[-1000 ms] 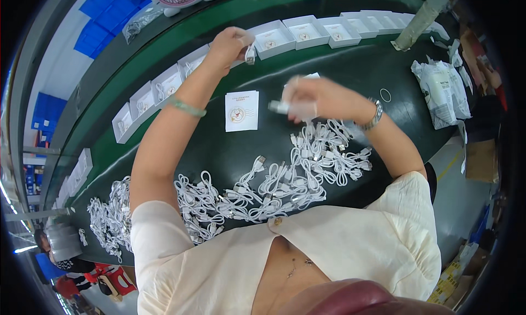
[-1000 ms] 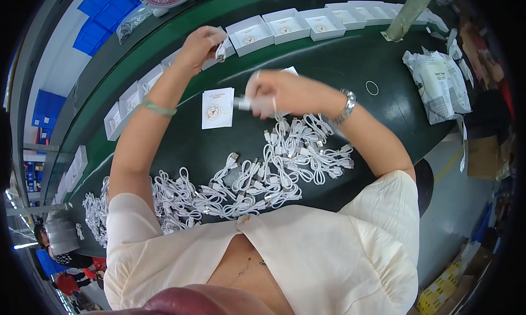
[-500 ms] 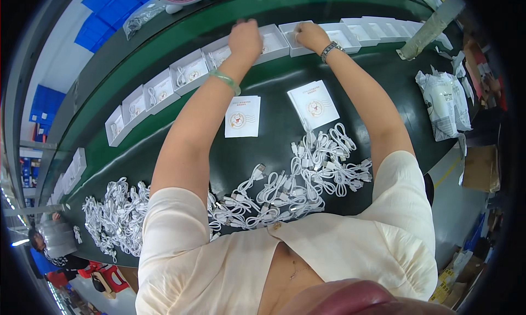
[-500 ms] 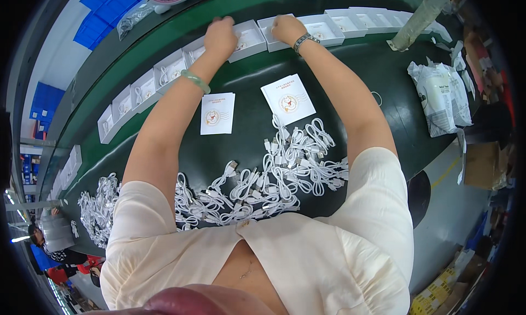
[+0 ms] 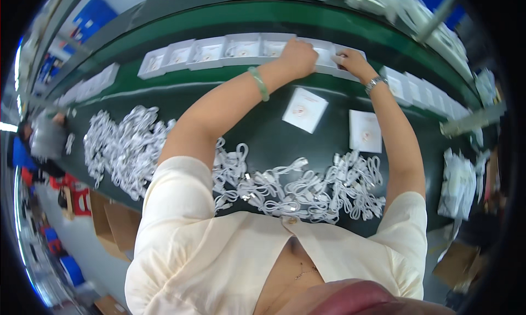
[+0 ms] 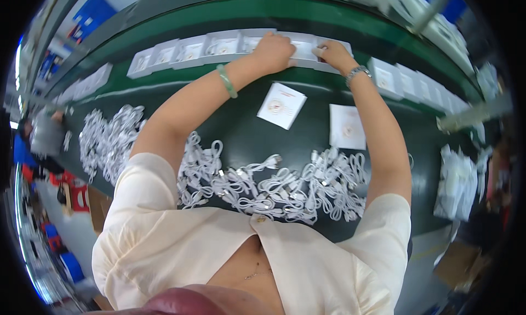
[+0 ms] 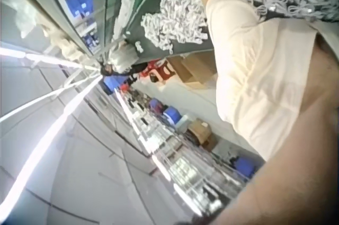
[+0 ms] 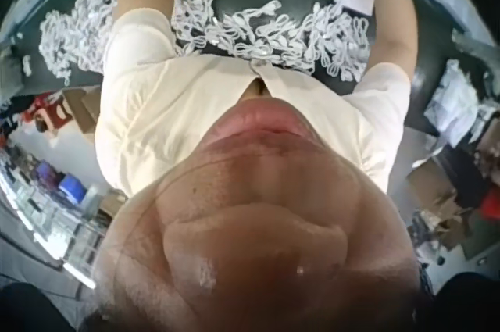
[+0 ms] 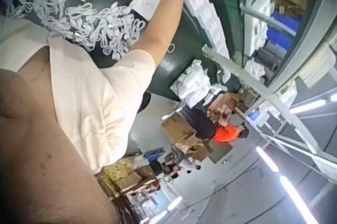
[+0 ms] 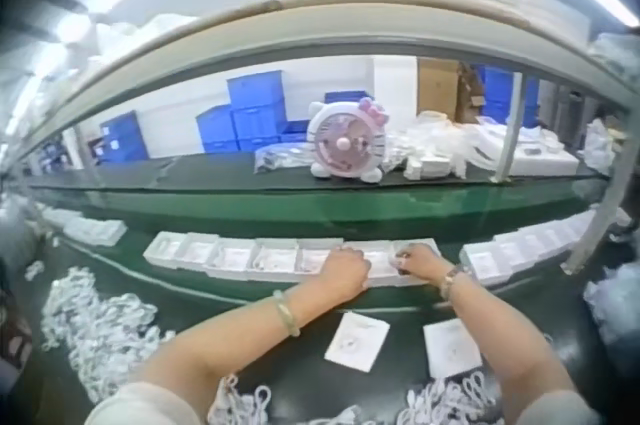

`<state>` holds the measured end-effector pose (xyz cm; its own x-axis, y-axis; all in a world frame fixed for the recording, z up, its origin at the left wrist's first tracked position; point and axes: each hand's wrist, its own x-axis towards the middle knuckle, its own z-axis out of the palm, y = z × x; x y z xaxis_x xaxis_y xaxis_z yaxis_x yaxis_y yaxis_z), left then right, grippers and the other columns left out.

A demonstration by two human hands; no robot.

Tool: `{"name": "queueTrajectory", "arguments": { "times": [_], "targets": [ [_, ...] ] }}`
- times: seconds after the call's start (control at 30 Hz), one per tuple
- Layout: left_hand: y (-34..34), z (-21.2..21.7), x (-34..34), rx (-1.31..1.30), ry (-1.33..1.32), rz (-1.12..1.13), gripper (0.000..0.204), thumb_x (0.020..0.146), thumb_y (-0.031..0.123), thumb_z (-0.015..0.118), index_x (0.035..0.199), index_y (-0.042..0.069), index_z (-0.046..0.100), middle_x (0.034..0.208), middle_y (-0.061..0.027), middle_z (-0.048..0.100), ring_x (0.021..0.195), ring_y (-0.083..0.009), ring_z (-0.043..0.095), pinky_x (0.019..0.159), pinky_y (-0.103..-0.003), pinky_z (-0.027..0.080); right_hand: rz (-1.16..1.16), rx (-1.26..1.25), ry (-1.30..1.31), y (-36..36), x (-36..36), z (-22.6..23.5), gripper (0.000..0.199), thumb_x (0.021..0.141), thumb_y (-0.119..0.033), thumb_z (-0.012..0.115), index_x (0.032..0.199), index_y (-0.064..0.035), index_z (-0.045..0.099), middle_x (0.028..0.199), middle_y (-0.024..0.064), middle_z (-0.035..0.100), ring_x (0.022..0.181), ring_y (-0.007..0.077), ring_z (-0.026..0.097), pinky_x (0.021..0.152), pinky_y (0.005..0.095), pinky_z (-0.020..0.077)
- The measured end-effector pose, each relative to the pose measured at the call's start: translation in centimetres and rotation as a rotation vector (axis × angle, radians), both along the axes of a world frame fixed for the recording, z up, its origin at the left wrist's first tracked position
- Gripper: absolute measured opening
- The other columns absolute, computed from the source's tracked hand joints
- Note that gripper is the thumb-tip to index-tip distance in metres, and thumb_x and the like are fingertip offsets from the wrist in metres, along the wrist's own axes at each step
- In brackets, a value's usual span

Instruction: The person packs accessories on an assembly line by placing USB cables and paper manuals into small boxes, sorting stacks of instructional cards, and organizing bundles of cables by hand.

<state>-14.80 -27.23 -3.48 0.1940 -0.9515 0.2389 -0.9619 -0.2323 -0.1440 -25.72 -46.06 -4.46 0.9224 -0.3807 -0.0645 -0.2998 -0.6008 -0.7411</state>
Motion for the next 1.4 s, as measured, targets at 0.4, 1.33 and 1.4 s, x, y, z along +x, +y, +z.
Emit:
{"name": "queueTrajectory", "arguments": {
  "times": [0.4, 1.33, 1.4],
  "targets": [
    [12.7, -0.7, 9.5, 0.090, -0.113, 0.265, 0.012, 0.074, 0.013, 0.058, 0.079, 0.010, 0.069, 0.088, -0.0090, 0.066, 0.091, -0.0256, 0.062, 0.077, -0.043, 0.042, 0.226, 0.437, 0.002, 11.4, 11.6, -0.5, 0.028, 0.087, -0.023, 0.061, 0.101, 0.0009, 0.065, 0.085, 0.0044, 0.063, 0.074, 0.0104, 0.057, 0.069, 0.0247, 0.0455],
    [23.4, 6.4, -9.9, 0.263, 0.690, -0.070, 0.047, 0.073, 0.030, 0.075, 0.106, 0.001, 0.057, 0.100, -0.0161, 0.058, 0.092, -0.0301, 0.058, 0.080, -0.037, 0.047, 0.799, -0.359, -0.235, 20.0, -16.6, 5.4, 0.035, 0.077, -0.025, 0.068, 0.106, -0.0079, 0.060, 0.109, 0.0114, 0.058, 0.102, 0.0278, 0.054, 0.085, 0.0379, 0.0444],
    [24.1, 6.1, -13.3, 0.295, 0.594, -0.134, 0.053, 0.068, 0.033, 0.077, 0.106, 0.001, 0.057, 0.101, -0.0165, 0.058, 0.097, -0.0331, 0.056, 0.085, -0.039, 0.045, 0.759, -0.438, -0.268, 22.3, -17.7, 4.0, 0.035, 0.076, -0.025, 0.069, 0.106, -0.0083, 0.060, 0.108, 0.0111, 0.056, 0.103, 0.0283, 0.053, 0.085, 0.0387, 0.0443]
  ]
}}
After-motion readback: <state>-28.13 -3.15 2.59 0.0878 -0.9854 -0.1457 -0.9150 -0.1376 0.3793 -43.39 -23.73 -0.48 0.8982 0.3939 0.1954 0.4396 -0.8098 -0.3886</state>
